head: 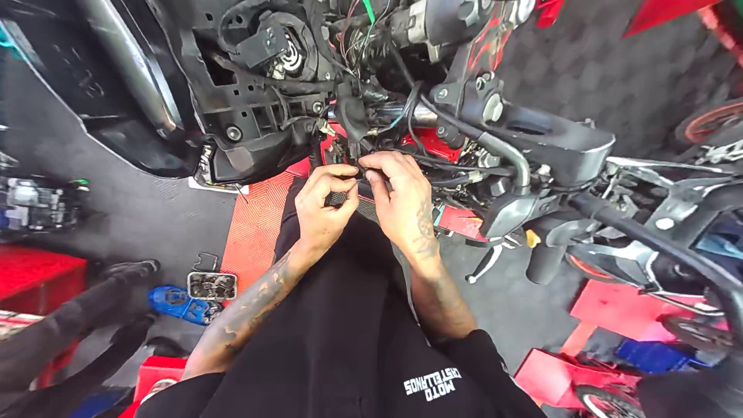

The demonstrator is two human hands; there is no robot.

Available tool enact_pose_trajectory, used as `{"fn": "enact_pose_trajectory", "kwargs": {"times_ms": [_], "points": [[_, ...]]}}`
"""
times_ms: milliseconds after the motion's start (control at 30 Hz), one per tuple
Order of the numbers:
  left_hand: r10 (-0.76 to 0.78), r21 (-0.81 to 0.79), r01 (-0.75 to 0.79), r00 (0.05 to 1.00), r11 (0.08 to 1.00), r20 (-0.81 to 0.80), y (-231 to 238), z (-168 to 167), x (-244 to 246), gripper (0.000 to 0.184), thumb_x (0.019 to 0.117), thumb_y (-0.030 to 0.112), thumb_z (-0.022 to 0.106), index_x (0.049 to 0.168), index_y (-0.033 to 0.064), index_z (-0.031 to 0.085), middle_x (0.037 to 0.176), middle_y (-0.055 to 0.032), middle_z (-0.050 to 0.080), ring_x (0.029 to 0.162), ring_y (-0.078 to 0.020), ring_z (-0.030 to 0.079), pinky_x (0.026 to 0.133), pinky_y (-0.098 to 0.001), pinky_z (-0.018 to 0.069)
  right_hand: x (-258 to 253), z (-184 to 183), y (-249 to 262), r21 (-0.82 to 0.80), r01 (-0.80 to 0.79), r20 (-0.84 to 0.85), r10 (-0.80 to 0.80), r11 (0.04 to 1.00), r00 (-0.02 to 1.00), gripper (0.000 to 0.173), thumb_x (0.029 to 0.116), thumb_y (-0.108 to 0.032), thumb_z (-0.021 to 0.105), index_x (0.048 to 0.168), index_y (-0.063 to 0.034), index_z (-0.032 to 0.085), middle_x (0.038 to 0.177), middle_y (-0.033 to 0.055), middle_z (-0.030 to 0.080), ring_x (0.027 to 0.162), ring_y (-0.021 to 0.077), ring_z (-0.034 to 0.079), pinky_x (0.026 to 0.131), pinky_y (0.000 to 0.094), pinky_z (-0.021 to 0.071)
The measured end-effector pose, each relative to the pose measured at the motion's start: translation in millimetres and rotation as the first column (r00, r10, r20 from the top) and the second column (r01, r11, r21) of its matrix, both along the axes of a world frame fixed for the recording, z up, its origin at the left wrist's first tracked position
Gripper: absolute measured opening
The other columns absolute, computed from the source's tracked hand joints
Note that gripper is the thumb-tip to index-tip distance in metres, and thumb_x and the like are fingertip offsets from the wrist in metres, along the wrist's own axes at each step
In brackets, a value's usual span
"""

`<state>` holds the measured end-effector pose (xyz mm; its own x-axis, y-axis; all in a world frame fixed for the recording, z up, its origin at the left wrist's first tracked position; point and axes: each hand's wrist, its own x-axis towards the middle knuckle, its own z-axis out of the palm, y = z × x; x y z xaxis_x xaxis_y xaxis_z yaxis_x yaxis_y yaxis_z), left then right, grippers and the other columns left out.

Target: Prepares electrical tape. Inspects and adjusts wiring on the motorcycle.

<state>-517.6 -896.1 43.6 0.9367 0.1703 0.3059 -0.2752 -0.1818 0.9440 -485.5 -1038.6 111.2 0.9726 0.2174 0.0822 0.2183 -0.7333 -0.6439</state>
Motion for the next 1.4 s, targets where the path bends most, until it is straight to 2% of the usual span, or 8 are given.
{"fn": "enact_pose_trajectory", "kwargs": {"times_ms": [233, 400, 633, 800, 1000, 1133, 1300, 1400], "points": [[-0.014, -0.051, 0.024, 0.982, 0.998, 0.190, -1, -11, -2, 0.013, 0.0773, -0.009, 0.077, 0.081, 0.0002, 0.069, 0.107, -0.0163, 0.073, 0.105, -0.0249, 0.072, 0.087, -0.0384, 0.0628, 12, 11, -6, -0.178, -0.245, 0.001, 0.249, 0.953, 0.968, 0.032, 0.0998, -0.001, 0.056, 0.122, -0.0142, 0.075, 0.106, 0.0105, 0.068, 0.100, 0.0262, 0.065, 0.085, 0.0364, 0.0554], [-0.021, -0.073, 0.041, 0.967, 0.997, 0.253, 0, -18, 1, 0.014, 0.0780, -0.010, 0.076, 0.080, -0.0006, 0.066, 0.107, -0.0178, 0.073, 0.107, -0.0279, 0.072, 0.090, -0.0426, 0.0630, 22, 16, -11, -0.201, -0.288, -0.010, 0.292, 0.936, 0.956, 0.011, 0.0989, -0.007, 0.063, 0.102, -0.0097, 0.074, 0.100, 0.0097, 0.065, 0.092, 0.0238, 0.065, 0.078, 0.0358, 0.0564], [-0.043, -0.261, 0.033, 0.999, 0.965, -0.032, -4, -6, 0, 0.011, 0.0844, -0.004, 0.075, 0.090, 0.0021, 0.068, 0.114, -0.0133, 0.069, 0.103, -0.0201, 0.069, 0.082, -0.0334, 0.0606, 27, 34, -11, -0.140, -0.262, 0.068, 0.273, 0.955, 0.960, 0.007, 0.0926, -0.011, 0.071, 0.098, -0.0092, 0.075, 0.110, 0.0058, 0.072, 0.104, 0.0193, 0.068, 0.090, 0.0341, 0.0572], [-0.111, -0.336, 0.056, 0.983, 0.940, -0.148, 1, 6, 9, 0.024, 0.0855, 0.000, 0.078, 0.095, 0.0078, 0.057, 0.112, -0.0073, 0.068, 0.087, -0.0110, 0.066, 0.069, -0.0248, 0.0558, 29, 38, -10, -0.099, -0.221, -0.011, 0.221, 0.970, 0.975, 0.010, 0.0922, -0.009, 0.070, 0.102, -0.0107, 0.073, 0.095, 0.0024, 0.073, 0.086, 0.0120, 0.070, 0.078, 0.0311, 0.0581], [-0.165, -0.312, 0.062, 0.935, 0.948, -0.314, 4, 15, 11, 0.030, 0.0888, 0.003, 0.076, 0.107, 0.0093, 0.053, 0.106, -0.0049, 0.071, 0.078, -0.0104, 0.066, 0.064, -0.0244, 0.0549, 25, 31, -12, -0.073, -0.186, -0.057, 0.182, 0.980, 0.982, 0.009, 0.0980, -0.007, 0.067, 0.106, -0.0090, 0.069, 0.091, 0.0059, 0.071, 0.074, 0.0164, 0.069, 0.069, 0.0349, 0.0579], [-0.243, -0.394, 0.061, 0.868, 0.917, -0.433, 9, 24, 11, 0.032, 0.0915, 0.003, 0.072, 0.113, 0.0120, 0.051, 0.107, -0.0036, 0.071, 0.082, -0.0113, 0.071, 0.069, -0.0269, 0.0591, 31, 20, -2, -0.071, -0.135, 0.005, 0.136, 0.988, 0.991, 0.010, 0.0989, -0.008, 0.065, 0.107, -0.0081, 0.071, 0.093, 0.0056, 0.073, 0.080, 0.0162, 0.072, 0.074, 0.0355, 0.0600], [-0.255, -0.452, 0.020, 0.847, 0.892, -0.467, 12, 32, 12, 0.032, 0.0919, 0.002, 0.073, 0.113, 0.0113, 0.051, 0.106, -0.0037, 0.071, 0.082, -0.0115, 0.071, 0.072, -0.0274, 0.0599, 8, 15, -7, -0.085, -0.136, 0.091, 0.143, 0.987, 0.986, 0.010, 0.1006, -0.010, 0.064, 0.110, -0.0061, 0.065, 0.081, 0.0086, 0.065, 0.065, 0.0202, 0.064, 0.058, 0.0351, 0.0537], [-0.206, -0.431, -0.017, 0.861, 0.902, -0.466, 8, 27, 7, 0.033, 0.0916, 0.003, 0.074, 0.117, 0.0113, 0.053, 0.104, -0.0025, 0.071, 0.082, -0.0115, 0.071, 0.073, -0.0280, 0.0603, 16, 16, -5, -0.059, -0.159, -0.041, 0.157, 0.985, 0.987, 0.022, 0.1006, -0.012, 0.064, 0.122, -0.0075, 0.063, 0.091, 0.0041, 0.072, 0.080, 0.0171, 0.071, 0.073, 0.0357, 0.0592]]}}
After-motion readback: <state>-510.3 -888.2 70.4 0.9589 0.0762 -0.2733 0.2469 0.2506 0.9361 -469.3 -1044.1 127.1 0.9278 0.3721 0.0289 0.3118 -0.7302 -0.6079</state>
